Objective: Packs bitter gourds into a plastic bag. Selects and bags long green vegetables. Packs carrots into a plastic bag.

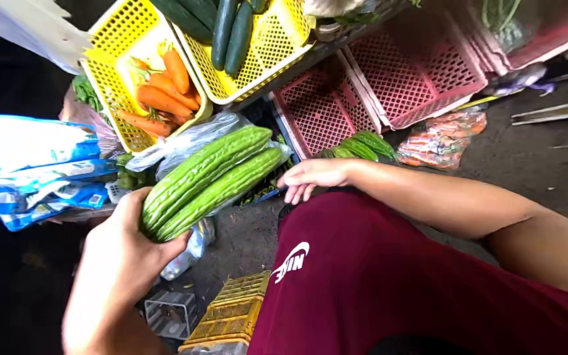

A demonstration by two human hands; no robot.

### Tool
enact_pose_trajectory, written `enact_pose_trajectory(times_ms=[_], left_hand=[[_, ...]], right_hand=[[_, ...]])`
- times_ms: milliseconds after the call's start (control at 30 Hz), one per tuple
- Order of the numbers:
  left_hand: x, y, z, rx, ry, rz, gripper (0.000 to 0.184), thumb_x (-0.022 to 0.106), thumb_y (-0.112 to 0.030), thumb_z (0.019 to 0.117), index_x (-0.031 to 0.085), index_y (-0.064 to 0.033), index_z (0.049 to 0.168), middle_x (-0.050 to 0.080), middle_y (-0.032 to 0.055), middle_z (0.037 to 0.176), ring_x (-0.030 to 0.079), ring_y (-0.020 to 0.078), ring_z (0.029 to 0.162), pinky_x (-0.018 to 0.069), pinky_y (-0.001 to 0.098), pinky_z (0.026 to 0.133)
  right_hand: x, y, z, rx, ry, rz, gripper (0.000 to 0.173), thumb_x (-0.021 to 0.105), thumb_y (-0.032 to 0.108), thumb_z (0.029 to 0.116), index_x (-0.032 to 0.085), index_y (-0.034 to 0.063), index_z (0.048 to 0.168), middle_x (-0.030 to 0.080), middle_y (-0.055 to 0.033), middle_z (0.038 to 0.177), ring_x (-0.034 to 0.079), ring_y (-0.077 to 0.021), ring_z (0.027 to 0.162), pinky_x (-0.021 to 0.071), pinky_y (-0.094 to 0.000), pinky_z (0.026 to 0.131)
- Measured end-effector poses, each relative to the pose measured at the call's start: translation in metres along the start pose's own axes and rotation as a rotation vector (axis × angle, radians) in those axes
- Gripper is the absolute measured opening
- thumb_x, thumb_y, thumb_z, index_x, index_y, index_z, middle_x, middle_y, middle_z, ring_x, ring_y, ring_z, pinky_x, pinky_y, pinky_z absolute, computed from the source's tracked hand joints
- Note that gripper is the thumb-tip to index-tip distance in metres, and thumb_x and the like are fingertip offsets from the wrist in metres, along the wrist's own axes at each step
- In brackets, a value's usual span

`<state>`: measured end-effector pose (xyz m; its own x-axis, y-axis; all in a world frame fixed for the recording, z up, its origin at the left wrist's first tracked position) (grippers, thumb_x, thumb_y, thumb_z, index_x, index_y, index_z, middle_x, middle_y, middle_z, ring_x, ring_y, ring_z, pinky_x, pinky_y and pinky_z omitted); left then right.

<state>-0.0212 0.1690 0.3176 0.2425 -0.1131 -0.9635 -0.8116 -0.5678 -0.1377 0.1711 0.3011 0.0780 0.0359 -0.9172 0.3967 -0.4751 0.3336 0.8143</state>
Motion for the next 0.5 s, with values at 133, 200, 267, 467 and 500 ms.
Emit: enact_pose_trajectory(times_ms=[133, 200, 267, 467, 500], left_hand=[[0.083, -0.073, 0.038, -0.133, 0.003, -0.238, 0.081, 0.092, -0.033, 0.0696, 0.053, -0.0046, 0.135, 0.069, 0.0215, 0.107, 0.070, 0.0394, 0.094, 0.0556, 0.0654, 0.079], [0.139, -0.106, 0.055, -0.184, -0.041, -0.339, 0.080, 0.093, -0.033, 0.0742, 0.051, -0.0050, 0.136, 0.069, 0.0212, 0.108, 0.071, 0.0393, 0.096, 0.0577, 0.0641, 0.081], [0.194, -0.134, 0.076, -0.180, -0.055, -0.467, 0.071, 0.083, -0.041, 0.0872, 0.048, -0.0055, 0.138, 0.070, 0.0208, 0.105, 0.071, 0.0382, 0.093, 0.0587, 0.0621, 0.080], [0.296, -0.157, 0.108, -0.321, 0.058, -0.734, 0.060, 0.048, -0.056, 0.1043, 0.042, -0.0106, 0.143, 0.068, 0.0194, 0.111, 0.070, 0.0356, 0.098, 0.0567, 0.0597, 0.082], [0.304, -0.153, 0.108, -0.358, 0.096, -0.713, 0.061, 0.047, -0.056, 0.1045, 0.041, -0.0111, 0.146, 0.068, 0.0207, 0.114, 0.069, 0.0377, 0.101, 0.0561, 0.0617, 0.084]], right_hand=[[-0.037, 0.010, -0.005, -0.124, -0.267, 0.710, 0.082, 0.024, 0.073, 0.1019, 0.038, 0.0114, 0.155, 0.063, -0.0181, 0.136, 0.068, -0.0321, 0.116, 0.0580, -0.0506, 0.094], [-0.087, -0.005, -0.009, -0.142, -0.514, 0.928, 0.075, 0.029, 0.070, 0.1034, 0.035, 0.0174, 0.157, 0.059, -0.0167, 0.143, 0.062, -0.0352, 0.124, 0.0546, -0.0580, 0.098], [-0.135, -0.022, -0.013, -0.119, -0.728, 0.981, 0.066, 0.035, 0.063, 0.1058, 0.035, 0.0208, 0.156, 0.057, -0.0136, 0.145, 0.061, -0.0343, 0.127, 0.0546, -0.0588, 0.097], [-0.230, -0.092, -0.021, 0.184, -0.969, 0.680, 0.053, 0.046, 0.050, 0.1065, 0.047, 0.0154, 0.147, 0.061, -0.0149, 0.127, 0.065, -0.0293, 0.106, 0.0576, -0.0489, 0.083], [-0.237, -0.101, -0.021, 0.250, -0.958, 0.590, 0.048, 0.049, 0.044, 0.1053, 0.051, 0.0137, 0.142, 0.061, -0.0127, 0.120, 0.063, -0.0246, 0.098, 0.0557, -0.0432, 0.079]])
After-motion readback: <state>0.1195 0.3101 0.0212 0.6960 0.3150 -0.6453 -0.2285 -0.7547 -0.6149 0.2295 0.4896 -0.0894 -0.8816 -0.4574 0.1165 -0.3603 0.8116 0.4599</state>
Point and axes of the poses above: each hand's wrist, its own z-axis towards the middle knuckle, its own x-axis out of the palm, y = z × x, the point moved 10 cm from there along z, towards the middle knuckle
